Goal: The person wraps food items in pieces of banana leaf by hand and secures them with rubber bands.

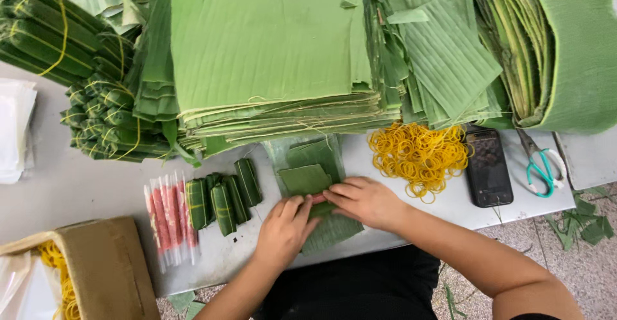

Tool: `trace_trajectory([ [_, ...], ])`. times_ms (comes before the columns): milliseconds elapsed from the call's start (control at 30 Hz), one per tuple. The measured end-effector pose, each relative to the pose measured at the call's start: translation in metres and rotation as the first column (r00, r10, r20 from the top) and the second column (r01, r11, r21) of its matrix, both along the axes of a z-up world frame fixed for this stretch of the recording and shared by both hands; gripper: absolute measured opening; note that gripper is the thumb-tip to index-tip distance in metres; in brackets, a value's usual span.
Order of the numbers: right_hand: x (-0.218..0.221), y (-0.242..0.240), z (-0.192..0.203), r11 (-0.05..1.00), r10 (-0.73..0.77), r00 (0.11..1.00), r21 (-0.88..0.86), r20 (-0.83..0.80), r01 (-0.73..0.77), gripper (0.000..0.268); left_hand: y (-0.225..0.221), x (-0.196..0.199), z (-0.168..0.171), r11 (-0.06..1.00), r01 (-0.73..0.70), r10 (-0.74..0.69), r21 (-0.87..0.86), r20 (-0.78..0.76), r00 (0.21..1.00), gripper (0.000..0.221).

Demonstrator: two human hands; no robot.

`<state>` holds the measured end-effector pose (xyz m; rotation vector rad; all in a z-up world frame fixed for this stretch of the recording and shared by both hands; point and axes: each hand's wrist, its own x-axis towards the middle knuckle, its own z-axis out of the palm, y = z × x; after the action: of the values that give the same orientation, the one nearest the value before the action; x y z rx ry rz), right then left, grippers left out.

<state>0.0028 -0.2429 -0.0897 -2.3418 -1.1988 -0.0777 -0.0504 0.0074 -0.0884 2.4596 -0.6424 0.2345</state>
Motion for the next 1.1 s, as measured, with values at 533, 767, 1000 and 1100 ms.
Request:
trace_trajectory([
  [533, 0.022, 0.032, 0.016, 0.993, -0.093, 0.994, -0.079, -0.065, 0.088, 0.033, 0.006, 0.043, 0.004, 0.998, 0.018, -0.011, 0.057, -0.124, 0.992, 0.03],
  [767, 0.033, 0.033, 0.011, 0.995, -0.048, 0.99, -0.082, 0.13, 0.059, 0.032, 0.015, 0.067, -0.007, 0.989, -0.018, 0.006, 0.147, 0.082, 0.997, 0.023],
  [1000, 0.036, 0.042, 0.003, 0.981, -0.134, 0.974, -0.113, 0.183, 0.156, 0.04, -0.007, 0.004, 0.02, 0.888, 0.376, -0.333, 0.264, -0.192, 0.923, 0.042],
  [1100, 0.027, 0.037, -0.004, 0.989, -0.109, 0.991, -0.088, 0.075, 0.115, 0.039, -0.005, -0.011, 0.032, 0.905, 0.335, -0.293, 0.263, -0.187, 0.938, 0.045],
])
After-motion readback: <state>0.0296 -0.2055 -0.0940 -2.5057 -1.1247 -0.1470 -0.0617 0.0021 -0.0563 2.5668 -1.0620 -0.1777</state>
